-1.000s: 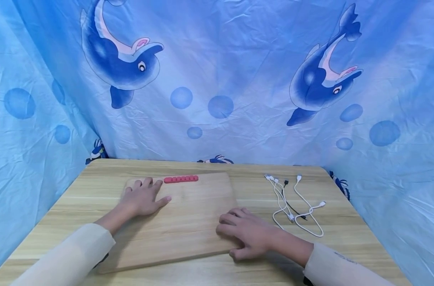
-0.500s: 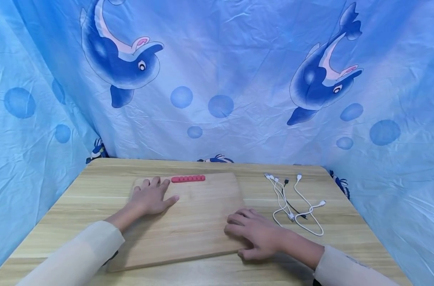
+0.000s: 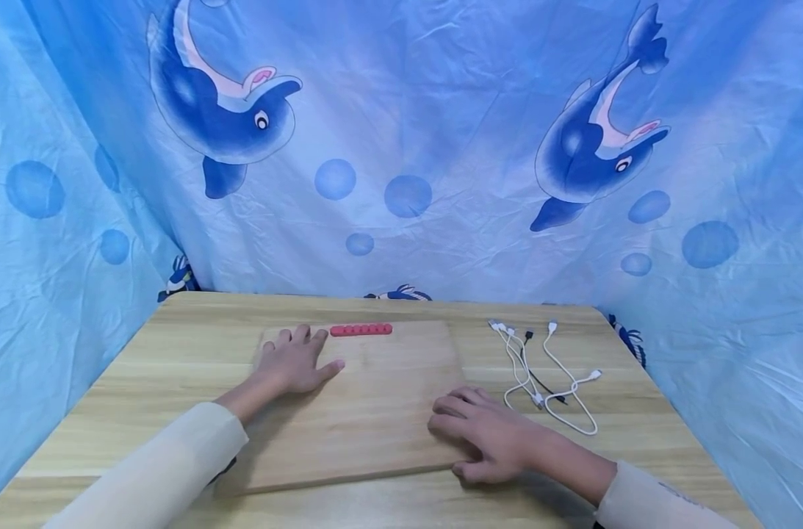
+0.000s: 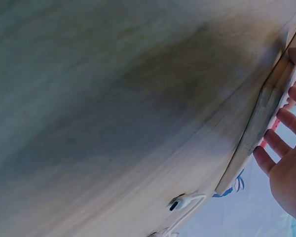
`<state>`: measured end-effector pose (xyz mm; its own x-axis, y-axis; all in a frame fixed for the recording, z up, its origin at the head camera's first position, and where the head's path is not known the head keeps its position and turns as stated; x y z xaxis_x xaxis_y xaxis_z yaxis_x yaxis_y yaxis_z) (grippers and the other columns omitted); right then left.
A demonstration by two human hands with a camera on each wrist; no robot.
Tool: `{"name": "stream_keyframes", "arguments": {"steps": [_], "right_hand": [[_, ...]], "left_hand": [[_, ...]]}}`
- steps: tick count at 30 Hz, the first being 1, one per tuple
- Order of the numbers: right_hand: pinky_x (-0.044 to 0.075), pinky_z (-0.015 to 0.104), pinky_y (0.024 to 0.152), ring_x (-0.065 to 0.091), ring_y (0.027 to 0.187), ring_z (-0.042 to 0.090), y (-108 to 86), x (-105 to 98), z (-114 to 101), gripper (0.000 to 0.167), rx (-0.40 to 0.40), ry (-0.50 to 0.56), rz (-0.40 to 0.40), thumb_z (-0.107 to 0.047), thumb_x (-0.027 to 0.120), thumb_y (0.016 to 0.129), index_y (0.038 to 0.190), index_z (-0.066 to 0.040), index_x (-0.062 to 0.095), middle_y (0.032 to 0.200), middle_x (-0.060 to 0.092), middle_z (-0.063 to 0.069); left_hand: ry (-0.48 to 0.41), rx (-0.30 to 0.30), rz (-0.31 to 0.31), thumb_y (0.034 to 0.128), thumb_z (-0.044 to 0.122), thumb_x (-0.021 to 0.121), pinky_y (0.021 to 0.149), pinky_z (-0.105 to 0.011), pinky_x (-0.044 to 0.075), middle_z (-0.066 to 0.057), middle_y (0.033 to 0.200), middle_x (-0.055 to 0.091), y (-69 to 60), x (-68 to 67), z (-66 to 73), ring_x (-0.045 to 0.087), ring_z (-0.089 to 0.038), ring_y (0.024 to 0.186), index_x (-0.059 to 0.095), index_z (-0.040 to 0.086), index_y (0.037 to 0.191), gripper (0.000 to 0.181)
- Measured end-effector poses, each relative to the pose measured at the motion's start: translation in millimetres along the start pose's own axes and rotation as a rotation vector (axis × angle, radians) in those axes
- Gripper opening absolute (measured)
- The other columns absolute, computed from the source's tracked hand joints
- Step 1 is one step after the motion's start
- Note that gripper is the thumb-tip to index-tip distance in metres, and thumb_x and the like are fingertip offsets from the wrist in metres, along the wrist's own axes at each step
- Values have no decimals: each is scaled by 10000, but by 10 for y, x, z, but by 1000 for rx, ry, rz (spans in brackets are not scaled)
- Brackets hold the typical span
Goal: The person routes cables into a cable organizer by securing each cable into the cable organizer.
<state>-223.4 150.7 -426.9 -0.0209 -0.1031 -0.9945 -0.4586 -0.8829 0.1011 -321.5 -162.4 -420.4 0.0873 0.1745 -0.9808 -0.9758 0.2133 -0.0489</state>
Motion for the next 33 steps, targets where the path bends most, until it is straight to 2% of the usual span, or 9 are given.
{"name": "stream_keyframes", "arguments": {"steps": [18, 24, 33], "right_hand": [[451, 497, 1059, 451, 1336, 205, -220, -10, 39, 599, 41, -25, 37, -518, 688, 891, 1414, -277, 521, 1442, 509, -28], [449, 503, 1068, 445, 1342, 201, -289, -17, 18, 616, 65, -28, 24, -522, 690, 890, 1428, -286, 505, 1451, 501, -34], [431, 498, 1088, 441, 1327, 179, -392, -28, -11, 589, 98, -26, 9, -541, 669, 912, 1424, -304, 501, 1446, 501, -57]], "left_hand": [[-36, 12, -35, 990, 659, 488, 1072, -747, 277, -279, 1591, 293, 89, 23, 244, 319, -530, 1376, 374, 74, 1578, 837], [-25, 18, -39, 989, 660, 490, 1066, -734, 289, -257, 1588, 311, 139, 52, 307, 331, -514, 1372, 384, 102, 1579, 819], [-33, 29, -51, 982, 658, 507, 1107, -726, 248, -247, 1607, 294, 183, 81, 423, 292, -500, 1409, 368, 117, 1590, 826]]}}
Point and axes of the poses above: each hand's wrist, its own y-axis towards the middle knuckle, its own x-axis out of the palm, z = x × y, the point moved 6 cm from there along y, towards the middle knuckle
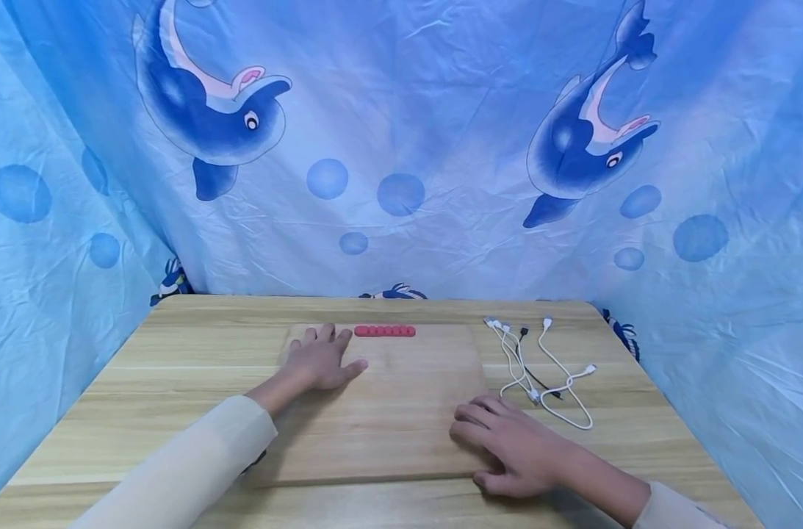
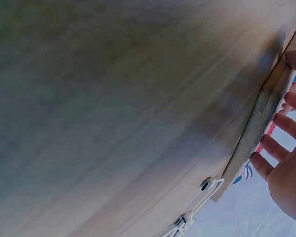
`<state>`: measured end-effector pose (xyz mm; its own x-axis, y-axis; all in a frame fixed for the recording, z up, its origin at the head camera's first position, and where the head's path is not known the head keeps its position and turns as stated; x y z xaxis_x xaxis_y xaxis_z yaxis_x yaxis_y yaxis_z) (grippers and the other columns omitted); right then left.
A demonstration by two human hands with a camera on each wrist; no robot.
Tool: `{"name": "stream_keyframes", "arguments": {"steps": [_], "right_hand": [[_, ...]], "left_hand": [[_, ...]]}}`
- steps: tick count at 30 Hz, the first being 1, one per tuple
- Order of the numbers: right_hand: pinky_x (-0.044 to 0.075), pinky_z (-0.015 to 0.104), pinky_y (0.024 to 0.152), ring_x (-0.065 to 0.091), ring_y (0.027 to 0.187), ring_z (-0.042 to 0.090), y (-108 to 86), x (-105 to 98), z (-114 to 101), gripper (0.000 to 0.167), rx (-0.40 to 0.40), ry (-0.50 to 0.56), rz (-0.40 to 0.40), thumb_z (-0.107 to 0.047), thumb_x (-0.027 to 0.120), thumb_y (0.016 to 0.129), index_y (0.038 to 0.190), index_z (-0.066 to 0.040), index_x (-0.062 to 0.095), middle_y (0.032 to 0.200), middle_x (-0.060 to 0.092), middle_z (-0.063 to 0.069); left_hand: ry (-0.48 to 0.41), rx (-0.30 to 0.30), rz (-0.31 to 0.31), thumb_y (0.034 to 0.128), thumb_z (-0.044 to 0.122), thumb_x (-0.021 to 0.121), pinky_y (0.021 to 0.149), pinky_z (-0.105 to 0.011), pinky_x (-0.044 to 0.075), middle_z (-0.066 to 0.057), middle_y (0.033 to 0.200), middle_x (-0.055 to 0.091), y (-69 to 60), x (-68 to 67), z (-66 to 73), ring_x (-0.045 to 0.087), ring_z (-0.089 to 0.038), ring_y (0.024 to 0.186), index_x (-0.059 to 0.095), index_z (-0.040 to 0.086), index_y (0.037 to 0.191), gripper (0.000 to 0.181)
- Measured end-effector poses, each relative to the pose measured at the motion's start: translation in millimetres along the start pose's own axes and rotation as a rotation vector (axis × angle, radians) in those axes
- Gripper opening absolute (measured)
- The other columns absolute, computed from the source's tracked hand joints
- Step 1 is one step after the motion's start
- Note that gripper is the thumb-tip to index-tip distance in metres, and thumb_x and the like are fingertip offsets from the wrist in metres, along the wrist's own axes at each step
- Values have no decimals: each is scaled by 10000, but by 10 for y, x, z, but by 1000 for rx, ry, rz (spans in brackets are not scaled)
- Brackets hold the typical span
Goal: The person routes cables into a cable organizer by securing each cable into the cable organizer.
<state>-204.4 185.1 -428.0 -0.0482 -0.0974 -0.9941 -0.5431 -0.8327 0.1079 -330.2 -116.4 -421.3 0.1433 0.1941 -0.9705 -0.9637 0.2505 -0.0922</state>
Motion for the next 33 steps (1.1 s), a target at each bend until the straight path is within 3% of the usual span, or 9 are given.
{"name": "stream_keyframes", "arguments": {"steps": [7, 17, 33], "right_hand": [[455, 470, 1056, 430, 1307, 143, -75, 13, 15, 601, 3, 9, 4, -547, 692, 893, 1416, -323, 498, 1433, 491, -88], [433, 570, 1086, 450, 1327, 160, -138, -7, 41, 605, 14, 31, -15, -543, 704, 887, 1418, -333, 501, 1441, 497, -83], [466, 536, 1041, 449, 1329, 152, -199, 20, 134, 617, 8, 26, 3, -532, 708, 881, 1427, -349, 489, 1450, 492, -94]], "left_hand": [[10, 16, -2, 986, 649, 507, 1102, -742, 244, -249, 1607, 304, 13, 3, 81, 293, -503, 1418, 381, 114, 1583, 812], [11, 12, -6, 980, 648, 523, 1111, -737, 243, -249, 1612, 302, 28, 12, 148, 292, -497, 1425, 387, 112, 1579, 816], [13, 3, -10, 970, 653, 537, 1106, -733, 255, -246, 1605, 318, 36, 15, 201, 305, -491, 1419, 394, 110, 1576, 827]]}}
Point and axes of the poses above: each hand's wrist, its own y-axis towards the middle knuckle, its own x-axis out of the palm, z = x × y, the point moved 6 cm from there along y, towards the middle knuckle
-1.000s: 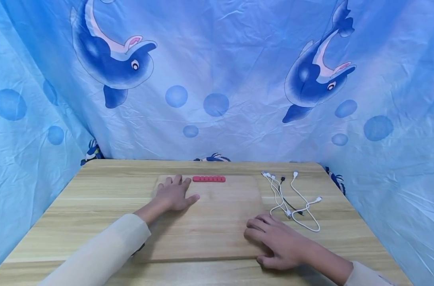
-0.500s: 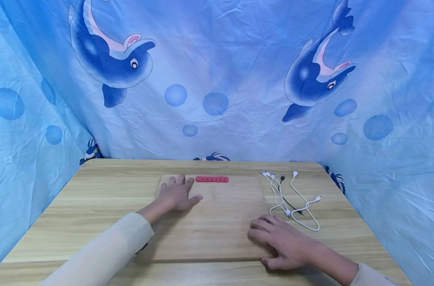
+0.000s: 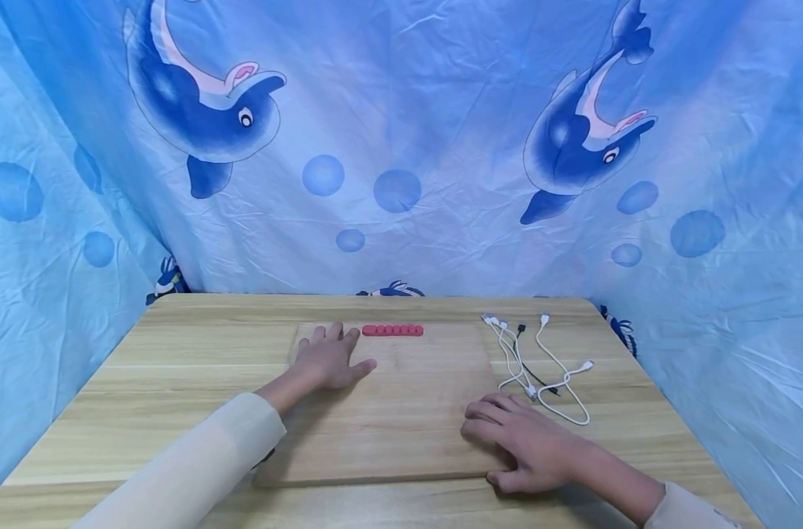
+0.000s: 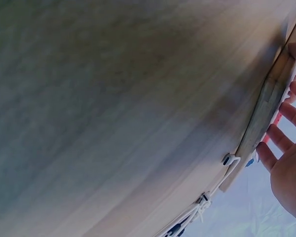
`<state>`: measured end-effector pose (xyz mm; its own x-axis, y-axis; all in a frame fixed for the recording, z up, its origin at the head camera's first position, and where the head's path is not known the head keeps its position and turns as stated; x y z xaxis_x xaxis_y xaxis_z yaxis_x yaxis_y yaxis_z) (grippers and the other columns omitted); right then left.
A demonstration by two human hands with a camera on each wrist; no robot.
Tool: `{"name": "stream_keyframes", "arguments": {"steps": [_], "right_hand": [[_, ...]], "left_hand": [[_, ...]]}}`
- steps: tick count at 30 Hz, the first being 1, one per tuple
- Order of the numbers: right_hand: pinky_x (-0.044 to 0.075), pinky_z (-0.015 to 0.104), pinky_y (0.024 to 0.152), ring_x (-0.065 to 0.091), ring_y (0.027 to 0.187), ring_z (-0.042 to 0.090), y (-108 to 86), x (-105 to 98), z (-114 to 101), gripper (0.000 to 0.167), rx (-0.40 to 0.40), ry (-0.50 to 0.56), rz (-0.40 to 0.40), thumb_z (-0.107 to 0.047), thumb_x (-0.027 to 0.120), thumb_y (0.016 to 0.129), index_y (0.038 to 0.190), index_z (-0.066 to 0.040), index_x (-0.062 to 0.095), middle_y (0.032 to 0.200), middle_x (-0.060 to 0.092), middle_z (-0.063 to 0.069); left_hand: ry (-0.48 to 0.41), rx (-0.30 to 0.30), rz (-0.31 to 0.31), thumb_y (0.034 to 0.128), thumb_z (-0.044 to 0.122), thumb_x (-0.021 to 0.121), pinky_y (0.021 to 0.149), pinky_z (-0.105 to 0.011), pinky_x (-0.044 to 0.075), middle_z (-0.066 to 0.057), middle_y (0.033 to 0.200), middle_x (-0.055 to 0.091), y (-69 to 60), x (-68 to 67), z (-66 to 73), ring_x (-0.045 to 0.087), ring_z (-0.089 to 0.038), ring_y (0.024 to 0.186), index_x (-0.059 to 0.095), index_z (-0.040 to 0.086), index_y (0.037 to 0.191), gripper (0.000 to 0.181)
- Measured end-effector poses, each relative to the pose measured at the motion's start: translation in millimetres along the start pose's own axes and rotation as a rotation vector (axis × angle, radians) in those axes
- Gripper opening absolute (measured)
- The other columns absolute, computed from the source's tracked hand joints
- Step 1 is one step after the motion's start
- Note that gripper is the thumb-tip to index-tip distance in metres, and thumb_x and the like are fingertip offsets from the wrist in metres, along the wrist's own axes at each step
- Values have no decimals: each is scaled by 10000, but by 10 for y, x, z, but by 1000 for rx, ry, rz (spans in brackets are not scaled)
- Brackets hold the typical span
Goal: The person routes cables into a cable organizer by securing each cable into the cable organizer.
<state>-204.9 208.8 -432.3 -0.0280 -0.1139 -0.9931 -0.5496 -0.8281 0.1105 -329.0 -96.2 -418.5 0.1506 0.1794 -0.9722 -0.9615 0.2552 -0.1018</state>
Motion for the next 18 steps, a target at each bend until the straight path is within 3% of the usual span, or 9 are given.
{"name": "stream_keyframes", "arguments": {"steps": [10, 18], "right_hand": [[472, 516, 1016, 452, 1310, 143, 10, -17, 3, 606, -5, 2, 1, -553, 699, 885, 1419, -354, 491, 1440, 496, -101], [425, 525, 1085, 454, 1367, 179, -12, -63, 7, 587, 19, -25, -34, -648, 564, 963, 1443, -315, 509, 1469, 511, -87]], "left_hand": [[7, -13, 3, 973, 657, 528, 1108, -752, 239, -244, 1616, 305, 10, 18, -6, 281, -499, 1442, 389, 114, 1579, 825], [4, -11, -6, 964, 661, 543, 1115, -738, 246, -235, 1615, 314, 19, 6, -4, 290, -487, 1440, 396, 116, 1576, 832]]}}
Point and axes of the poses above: each hand's wrist, its own y-axis towards the middle knuckle, its own x-axis out of the palm, z = x × y, the point moved 6 cm from there along y, towards the middle knuckle
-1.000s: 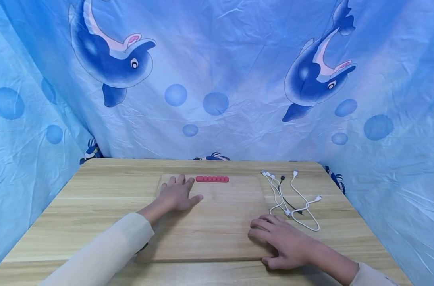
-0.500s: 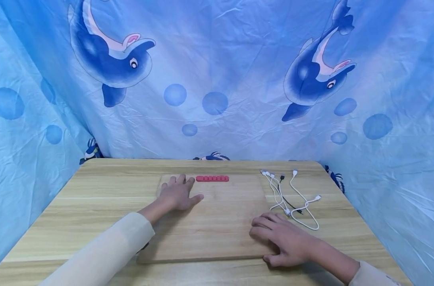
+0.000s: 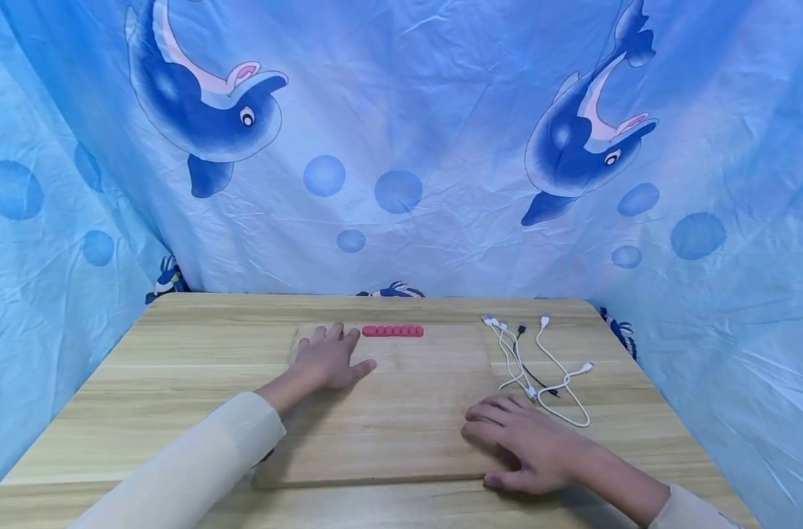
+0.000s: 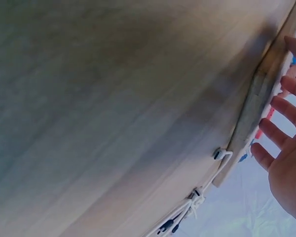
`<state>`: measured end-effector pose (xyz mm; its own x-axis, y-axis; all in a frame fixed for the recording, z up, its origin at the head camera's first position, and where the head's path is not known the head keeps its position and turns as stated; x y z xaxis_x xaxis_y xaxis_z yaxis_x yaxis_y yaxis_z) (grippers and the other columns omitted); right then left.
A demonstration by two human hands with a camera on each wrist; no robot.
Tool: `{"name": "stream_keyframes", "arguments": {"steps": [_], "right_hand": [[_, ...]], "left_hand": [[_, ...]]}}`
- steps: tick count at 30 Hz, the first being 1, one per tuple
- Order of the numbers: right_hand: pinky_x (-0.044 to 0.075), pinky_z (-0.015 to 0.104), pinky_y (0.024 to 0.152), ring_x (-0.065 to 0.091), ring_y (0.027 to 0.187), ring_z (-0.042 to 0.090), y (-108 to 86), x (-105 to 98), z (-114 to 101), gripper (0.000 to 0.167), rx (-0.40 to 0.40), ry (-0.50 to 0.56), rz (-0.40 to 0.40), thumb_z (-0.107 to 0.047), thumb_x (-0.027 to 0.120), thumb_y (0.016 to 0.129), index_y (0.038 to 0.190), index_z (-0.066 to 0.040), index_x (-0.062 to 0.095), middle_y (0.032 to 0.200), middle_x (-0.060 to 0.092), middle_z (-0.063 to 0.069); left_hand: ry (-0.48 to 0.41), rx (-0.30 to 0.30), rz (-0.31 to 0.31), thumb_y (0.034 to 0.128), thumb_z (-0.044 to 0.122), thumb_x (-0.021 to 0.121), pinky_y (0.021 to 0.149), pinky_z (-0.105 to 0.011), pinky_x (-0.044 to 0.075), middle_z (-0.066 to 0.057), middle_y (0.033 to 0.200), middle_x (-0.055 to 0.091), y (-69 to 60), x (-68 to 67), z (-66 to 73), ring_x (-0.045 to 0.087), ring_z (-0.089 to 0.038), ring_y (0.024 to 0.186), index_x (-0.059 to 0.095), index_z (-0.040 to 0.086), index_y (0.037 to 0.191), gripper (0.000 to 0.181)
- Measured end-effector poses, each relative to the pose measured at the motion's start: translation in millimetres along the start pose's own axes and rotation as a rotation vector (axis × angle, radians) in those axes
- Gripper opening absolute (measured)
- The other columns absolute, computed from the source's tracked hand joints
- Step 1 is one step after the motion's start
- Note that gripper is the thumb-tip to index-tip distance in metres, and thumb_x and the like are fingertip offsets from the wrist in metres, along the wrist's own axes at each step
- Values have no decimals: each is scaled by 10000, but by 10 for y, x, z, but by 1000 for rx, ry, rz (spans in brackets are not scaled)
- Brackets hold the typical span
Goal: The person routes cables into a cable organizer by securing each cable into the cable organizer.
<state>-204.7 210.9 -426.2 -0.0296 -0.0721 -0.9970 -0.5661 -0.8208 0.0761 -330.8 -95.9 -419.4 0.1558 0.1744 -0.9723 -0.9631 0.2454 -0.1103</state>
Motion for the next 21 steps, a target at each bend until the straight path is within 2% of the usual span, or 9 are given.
{"name": "stream_keyframes", "arguments": {"steps": [7, 12, 21], "right_hand": [[425, 505, 1064, 479, 1344, 185, 71, -76, 8, 592, -23, -23, 41, -636, 577, 966, 1429, -270, 539, 1433, 550, -72], [433, 517, 1061, 500, 1327, 180, 134, -108, 66, 507, 8, -12, 56, -571, 589, 990, 1404, -278, 566, 1411, 568, -71], [418, 509, 1096, 516, 1321, 195, 203, -107, 227, 473, 81, -7, 46, -520, 622, 991, 1373, -239, 612, 1388, 589, -58]], "left_hand": [[-2, 2, 4, 970, 658, 536, 1126, -729, 239, -237, 1616, 313, -10, -1, -8, 281, -488, 1447, 396, 110, 1575, 829], [7, 1, 8, 968, 665, 533, 1119, -713, 262, -229, 1607, 332, -5, 0, -4, 300, -478, 1432, 399, 111, 1574, 832], [15, 9, 12, 964, 671, 533, 1089, -701, 307, -227, 1586, 359, -8, -5, -2, 332, -475, 1410, 415, 104, 1564, 834]]}}
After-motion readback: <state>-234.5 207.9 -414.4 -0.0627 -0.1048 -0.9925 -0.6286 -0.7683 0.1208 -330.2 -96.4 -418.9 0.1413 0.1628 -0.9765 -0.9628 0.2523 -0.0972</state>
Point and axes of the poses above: each hand's wrist, its own y-axis towards the middle knuckle, its own x-axis out of the palm, z = x × y, the point moved 6 cm from there along y, towards the middle knuckle
